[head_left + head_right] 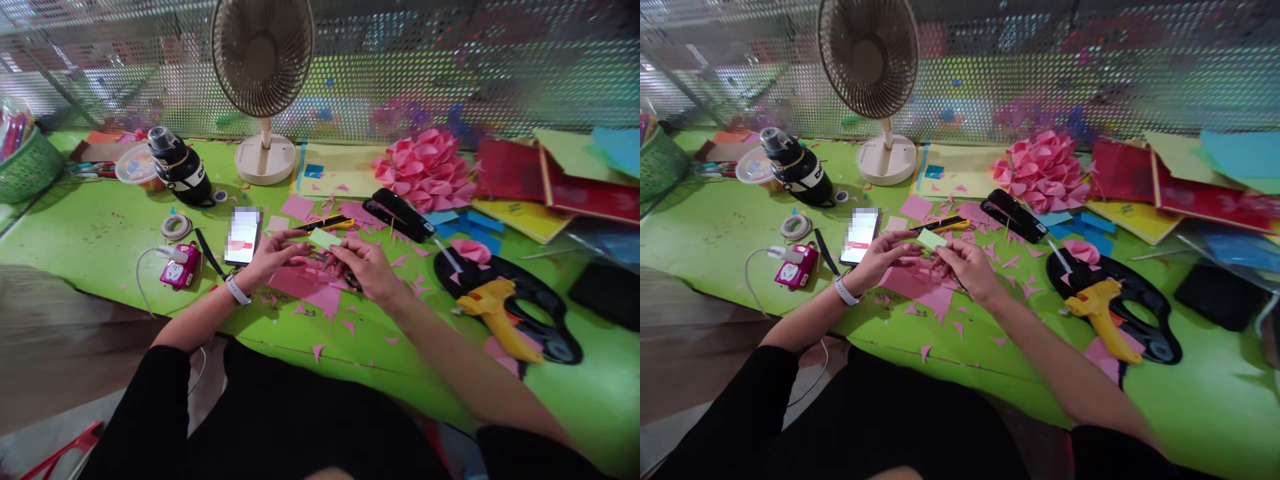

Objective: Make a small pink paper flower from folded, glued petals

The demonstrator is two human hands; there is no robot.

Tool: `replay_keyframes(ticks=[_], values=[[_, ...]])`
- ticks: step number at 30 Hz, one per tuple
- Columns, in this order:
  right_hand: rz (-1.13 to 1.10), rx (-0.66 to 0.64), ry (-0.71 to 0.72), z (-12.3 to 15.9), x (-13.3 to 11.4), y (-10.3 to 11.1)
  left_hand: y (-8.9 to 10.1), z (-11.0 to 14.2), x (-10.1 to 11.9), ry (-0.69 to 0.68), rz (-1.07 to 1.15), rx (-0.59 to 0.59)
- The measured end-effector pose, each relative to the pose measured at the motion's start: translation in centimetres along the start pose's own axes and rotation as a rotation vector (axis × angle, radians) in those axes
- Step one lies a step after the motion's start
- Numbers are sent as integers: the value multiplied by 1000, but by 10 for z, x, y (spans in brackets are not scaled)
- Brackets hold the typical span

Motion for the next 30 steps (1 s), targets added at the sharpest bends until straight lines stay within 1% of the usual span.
replay_keyframes(ticks=[4, 7, 8, 9, 10, 13, 14, 18, 20, 22, 24, 30], values=[[-19, -111, -61, 8, 11, -22, -4, -1, -12, 22, 40, -9], [58, -182, -73, 12, 14, -28, -4, -2, -13, 41, 58, -10], [95, -203, -55, 12, 12, -29, -3, -2, -11, 39, 60, -12], [133, -207, -16, 12, 9, -27, -3, -2, -9, 35, 58, -15], [172, -185, 43, 11, 3, -23, -3, -1, -7, 33, 52, -21], [273, -35, 260, 11, -17, -7, -6, 0, -4, 45, 25, -53], [299, -15, 318, 11, -22, -4, -7, 1, -5, 56, 20, -68], [427, -112, 507, 14, -33, -12, -9, 0, -13, 119, 32, -95], [479, -117, 590, 16, -37, -14, -6, -1, -17, 151, 53, -78], [496, -106, 639, 18, -39, -14, -3, -2, -22, 180, 72, -58], [497, -109, 657, 18, -40, -14, -1, -2, -24, 189, 69, -54], [476, -110, 654, 16, -38, -15, -3, -2, -24, 192, 5, -81]])
Point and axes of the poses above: each hand's wrist, its own z-axis away from the middle knuckle, its own y-axis out of the back of the hand, x = y × z, the point moved 8 cm from there along -z, towards the middle knuckle, and after that the axes turned 1 degree about z, right-handed, at the moved point
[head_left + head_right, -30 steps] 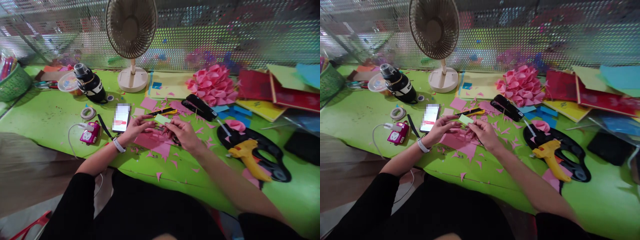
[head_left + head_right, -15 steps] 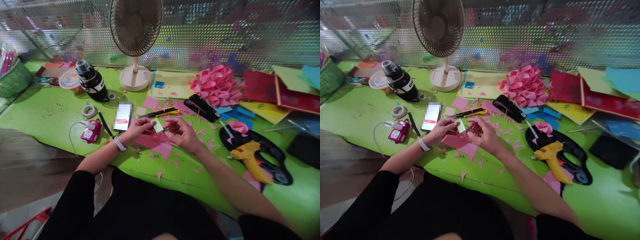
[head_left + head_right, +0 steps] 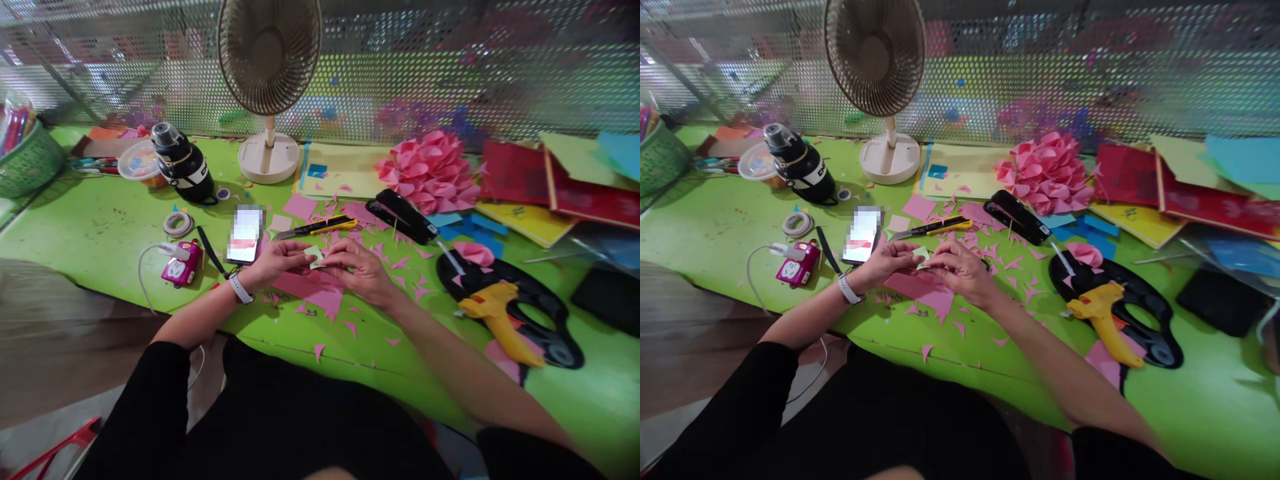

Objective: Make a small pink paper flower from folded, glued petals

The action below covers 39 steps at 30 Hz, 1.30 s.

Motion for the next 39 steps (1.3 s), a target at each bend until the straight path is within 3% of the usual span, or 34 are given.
replay_keyframes(ticks=[5, 13, 21, 31, 39], values=[[-49, 70, -59, 0, 7, 2, -9, 2, 2, -29, -4, -77], [-153, 130, -336, 1, 25, -4, -18, 6, 8, -217, -183, -173], [-189, 117, -346, 6, 35, -7, -23, 5, 7, -356, -252, -238], [-145, 101, -334, 5, 31, -6, -29, 19, 18, -301, -248, -202], [-164, 90, -338, 5, 32, -9, -30, 17, 15, -313, -252, -220]])
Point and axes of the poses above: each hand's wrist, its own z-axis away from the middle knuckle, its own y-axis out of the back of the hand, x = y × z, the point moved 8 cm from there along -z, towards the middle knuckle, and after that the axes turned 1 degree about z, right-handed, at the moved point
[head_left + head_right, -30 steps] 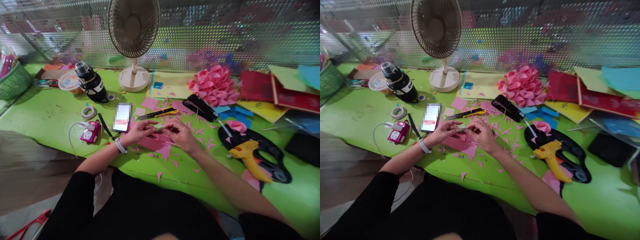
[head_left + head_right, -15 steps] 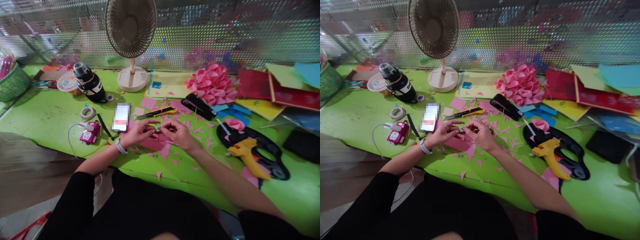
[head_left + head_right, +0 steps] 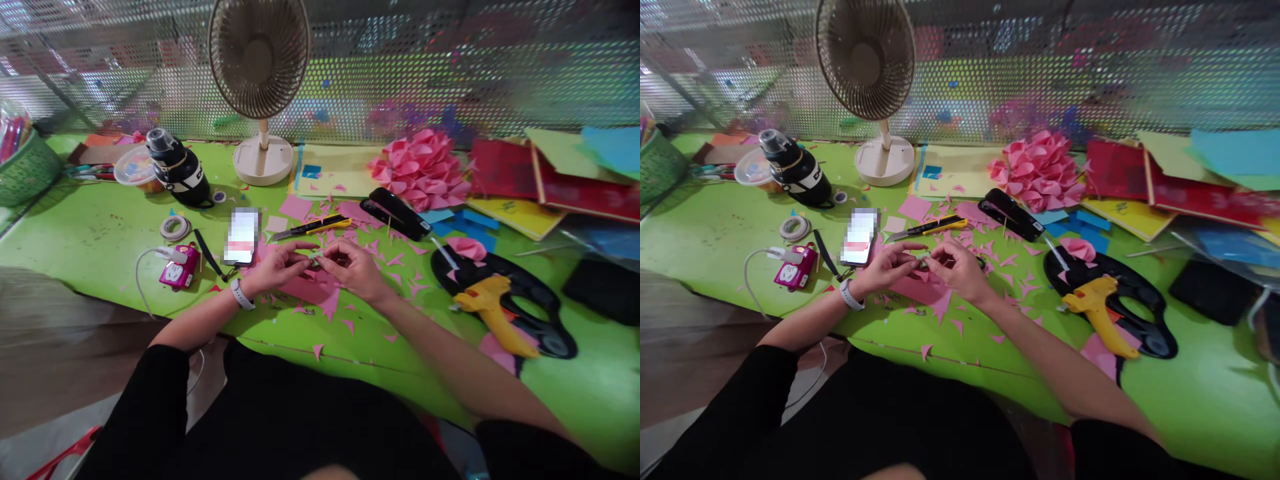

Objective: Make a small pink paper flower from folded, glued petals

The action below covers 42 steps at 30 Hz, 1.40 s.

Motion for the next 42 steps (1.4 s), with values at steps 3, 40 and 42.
replay_keyframes(ticks=[3, 40, 42], values=[[-9, 8, -17, -1, 1, 0, 3, -3, -4, 8, 7, 6], [-57, 10, -87, -5, 9, -9, 9, -6, -23, 204, -46, 69], [-41, 18, -64, -5, 8, -9, 9, -6, -24, 197, -43, 71]])
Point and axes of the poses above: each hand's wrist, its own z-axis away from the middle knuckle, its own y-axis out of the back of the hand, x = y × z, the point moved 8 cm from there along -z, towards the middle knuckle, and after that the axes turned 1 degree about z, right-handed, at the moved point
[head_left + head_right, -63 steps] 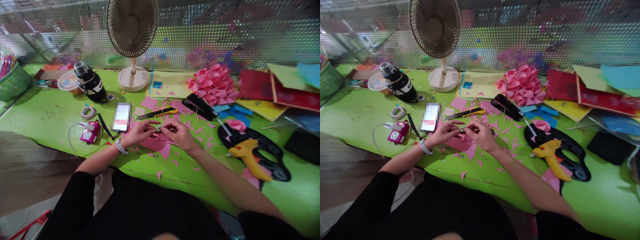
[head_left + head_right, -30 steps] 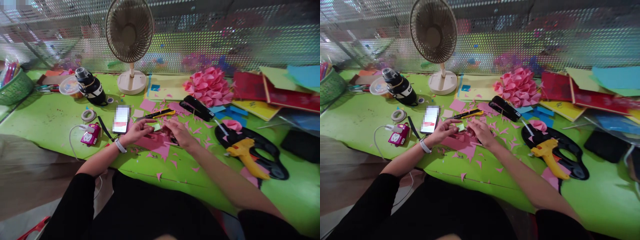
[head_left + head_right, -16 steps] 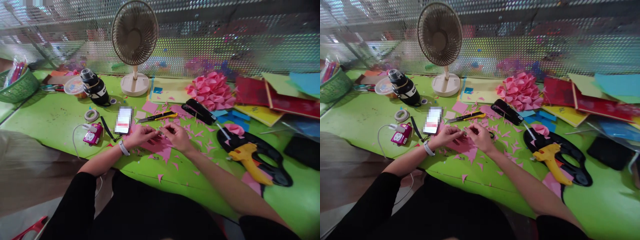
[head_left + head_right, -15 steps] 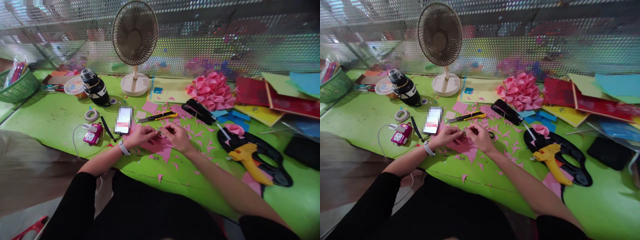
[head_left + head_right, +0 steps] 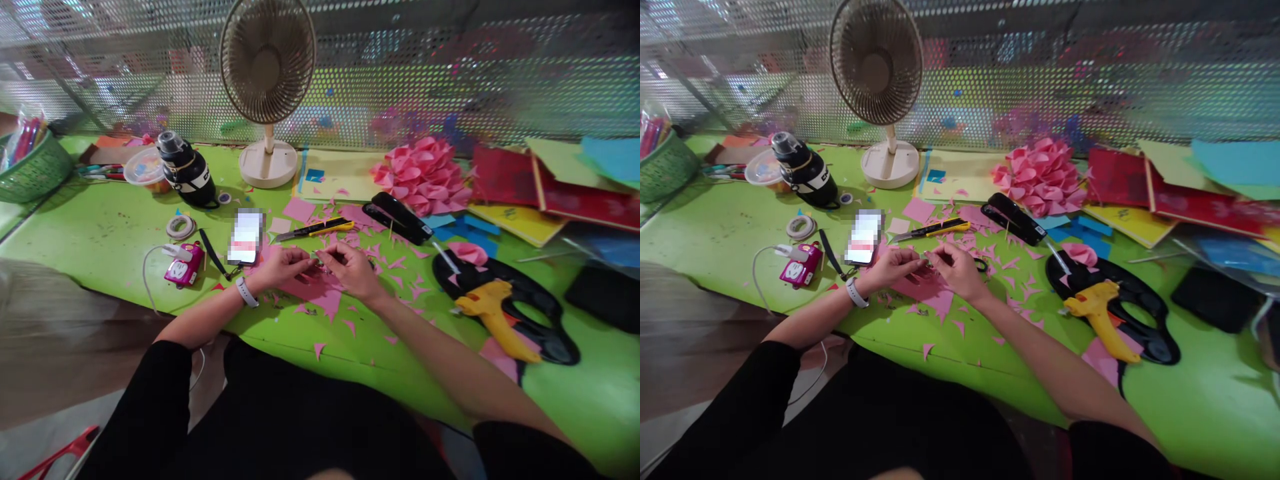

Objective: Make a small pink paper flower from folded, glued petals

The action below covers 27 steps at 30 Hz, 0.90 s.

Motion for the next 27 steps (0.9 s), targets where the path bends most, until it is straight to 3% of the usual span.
replay_keyframes(ticks=[10, 19, 27], values=[[55, 41, 35, 3, -2, 1, 0, -1, 3, -78, -107, -19], [62, 25, 18, 3, -2, 0, -1, -2, 0, -59, -53, -52], [238, -36, 62, 4, -14, -4, 0, -1, 3, -16, -1, -36]])
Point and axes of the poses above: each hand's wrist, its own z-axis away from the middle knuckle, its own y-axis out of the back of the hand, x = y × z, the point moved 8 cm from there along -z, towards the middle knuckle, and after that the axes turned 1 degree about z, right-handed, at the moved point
